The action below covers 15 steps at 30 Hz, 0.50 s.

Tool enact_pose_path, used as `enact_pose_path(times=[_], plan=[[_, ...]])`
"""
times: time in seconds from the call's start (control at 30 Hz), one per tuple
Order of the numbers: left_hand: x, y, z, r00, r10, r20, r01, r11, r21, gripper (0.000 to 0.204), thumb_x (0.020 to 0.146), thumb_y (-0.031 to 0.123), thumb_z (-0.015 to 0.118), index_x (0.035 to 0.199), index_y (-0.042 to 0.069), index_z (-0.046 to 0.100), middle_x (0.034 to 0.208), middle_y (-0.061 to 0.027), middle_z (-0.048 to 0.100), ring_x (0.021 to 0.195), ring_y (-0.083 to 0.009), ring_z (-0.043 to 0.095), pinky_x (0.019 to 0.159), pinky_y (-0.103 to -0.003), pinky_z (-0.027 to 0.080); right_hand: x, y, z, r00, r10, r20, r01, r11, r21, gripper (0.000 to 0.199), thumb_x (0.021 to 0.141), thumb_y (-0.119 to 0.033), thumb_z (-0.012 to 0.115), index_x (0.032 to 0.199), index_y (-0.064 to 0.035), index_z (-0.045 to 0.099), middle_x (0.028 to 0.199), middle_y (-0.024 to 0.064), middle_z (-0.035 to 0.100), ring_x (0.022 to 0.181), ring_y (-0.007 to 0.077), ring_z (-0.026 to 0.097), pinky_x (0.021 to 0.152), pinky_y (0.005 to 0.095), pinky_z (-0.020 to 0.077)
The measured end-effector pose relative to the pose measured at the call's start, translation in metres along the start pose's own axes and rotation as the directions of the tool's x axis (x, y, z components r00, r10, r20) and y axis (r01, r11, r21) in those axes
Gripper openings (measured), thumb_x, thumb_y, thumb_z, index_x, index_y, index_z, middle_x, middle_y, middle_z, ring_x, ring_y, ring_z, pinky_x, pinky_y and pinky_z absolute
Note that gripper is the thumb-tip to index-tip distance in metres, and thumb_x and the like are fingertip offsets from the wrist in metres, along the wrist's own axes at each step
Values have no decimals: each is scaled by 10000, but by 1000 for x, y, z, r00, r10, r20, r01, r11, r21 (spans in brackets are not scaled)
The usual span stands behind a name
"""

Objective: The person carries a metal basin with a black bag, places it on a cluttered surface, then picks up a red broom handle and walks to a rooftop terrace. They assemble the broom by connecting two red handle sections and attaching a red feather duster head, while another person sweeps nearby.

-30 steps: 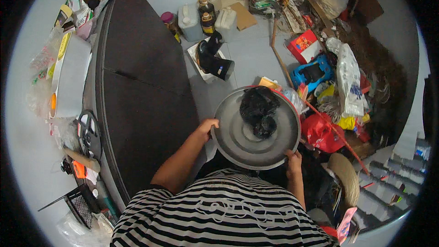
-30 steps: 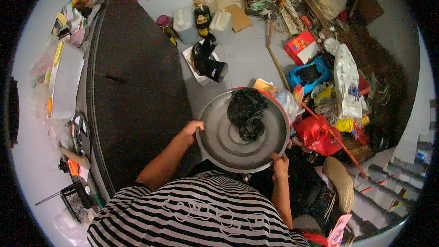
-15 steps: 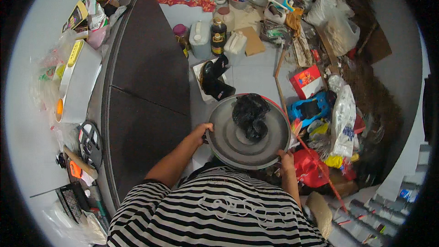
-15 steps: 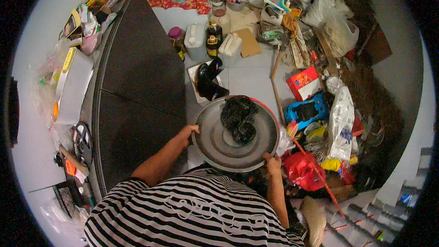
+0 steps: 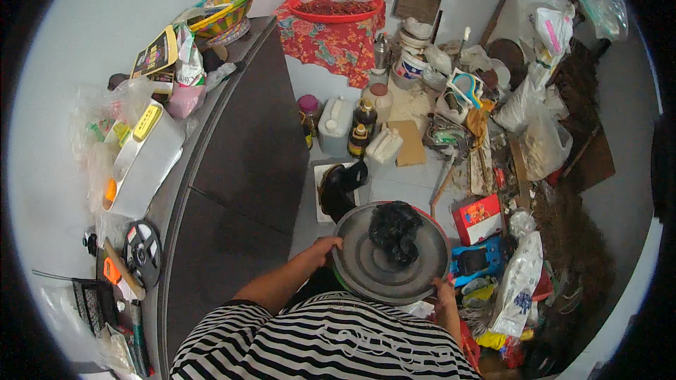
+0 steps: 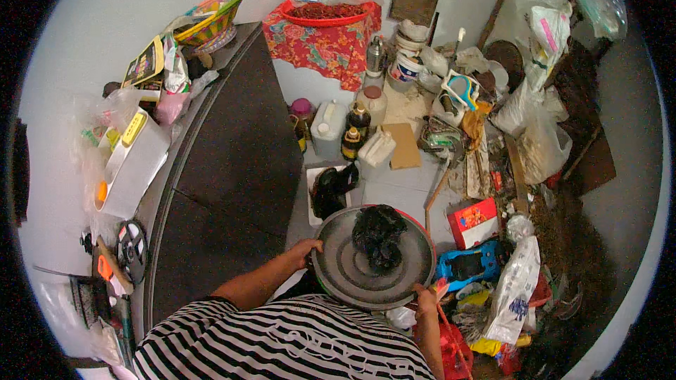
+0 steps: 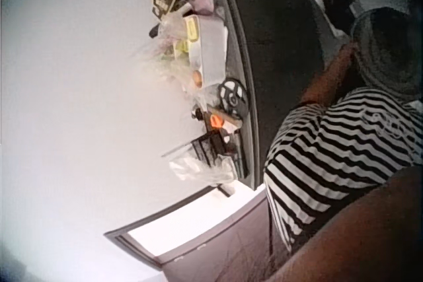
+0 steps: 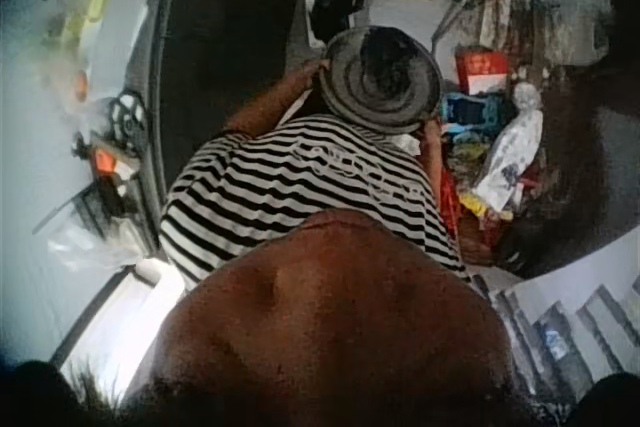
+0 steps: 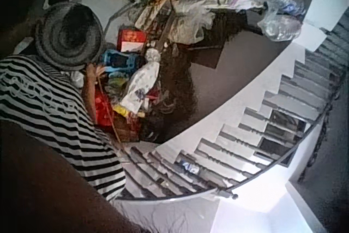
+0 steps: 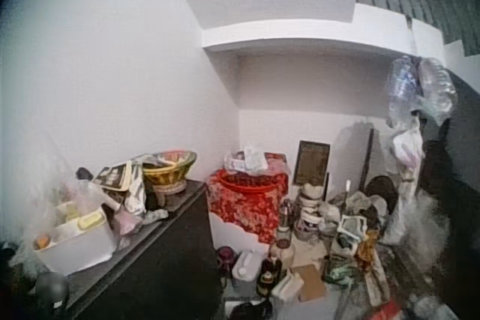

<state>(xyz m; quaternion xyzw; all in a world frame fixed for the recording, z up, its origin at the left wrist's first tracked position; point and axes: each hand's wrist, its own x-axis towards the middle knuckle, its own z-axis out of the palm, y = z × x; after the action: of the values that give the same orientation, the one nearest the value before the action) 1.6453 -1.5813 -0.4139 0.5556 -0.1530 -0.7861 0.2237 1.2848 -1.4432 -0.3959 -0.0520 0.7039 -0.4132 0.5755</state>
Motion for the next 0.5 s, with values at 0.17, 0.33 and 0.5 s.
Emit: enact_pose_path(times=[0.17, 0.33, 0.5], plan=[[28, 54, -19, 986, -77, -147, 74, 997, -25, 371, 610, 195, 657, 948, 51, 606, 961, -146, 555, 858, -322, 545, 715, -476, 485, 34, -60, 59, 998, -6, 58, 13, 993, -118, 504, 696, -216, 662, 1155, -49, 538, 1019, 135, 603, 844, 340, 619, 710, 496, 551], [63, 115, -46, 988, -86, -125, 82, 996, -41, 344, 648, 200, 670, 972, 106, 602, 1119, -160, 517, 985, -372, 497, 790, -532, 459, 59, -126, 126, 999, 24, 28, -17, 972, -235, 377, 724, -204, 648, 1051, -27, 580, 912, 118, 619, 805, 318, 624, 643, 466, 560], [94, 161, -65, 980, -41, -196, 16, 992, -128, 243, 661, 197, 664, 878, 98, 618, 1075, -151, 543, 897, -352, 530, 763, -513, 463, 83, -174, 178, 994, -59, 88, 77, 970, -229, 372, 712, -214, 641, 1034, -35, 582, 890, 115, 616, 788, 300, 615, 624, 462, 541]])
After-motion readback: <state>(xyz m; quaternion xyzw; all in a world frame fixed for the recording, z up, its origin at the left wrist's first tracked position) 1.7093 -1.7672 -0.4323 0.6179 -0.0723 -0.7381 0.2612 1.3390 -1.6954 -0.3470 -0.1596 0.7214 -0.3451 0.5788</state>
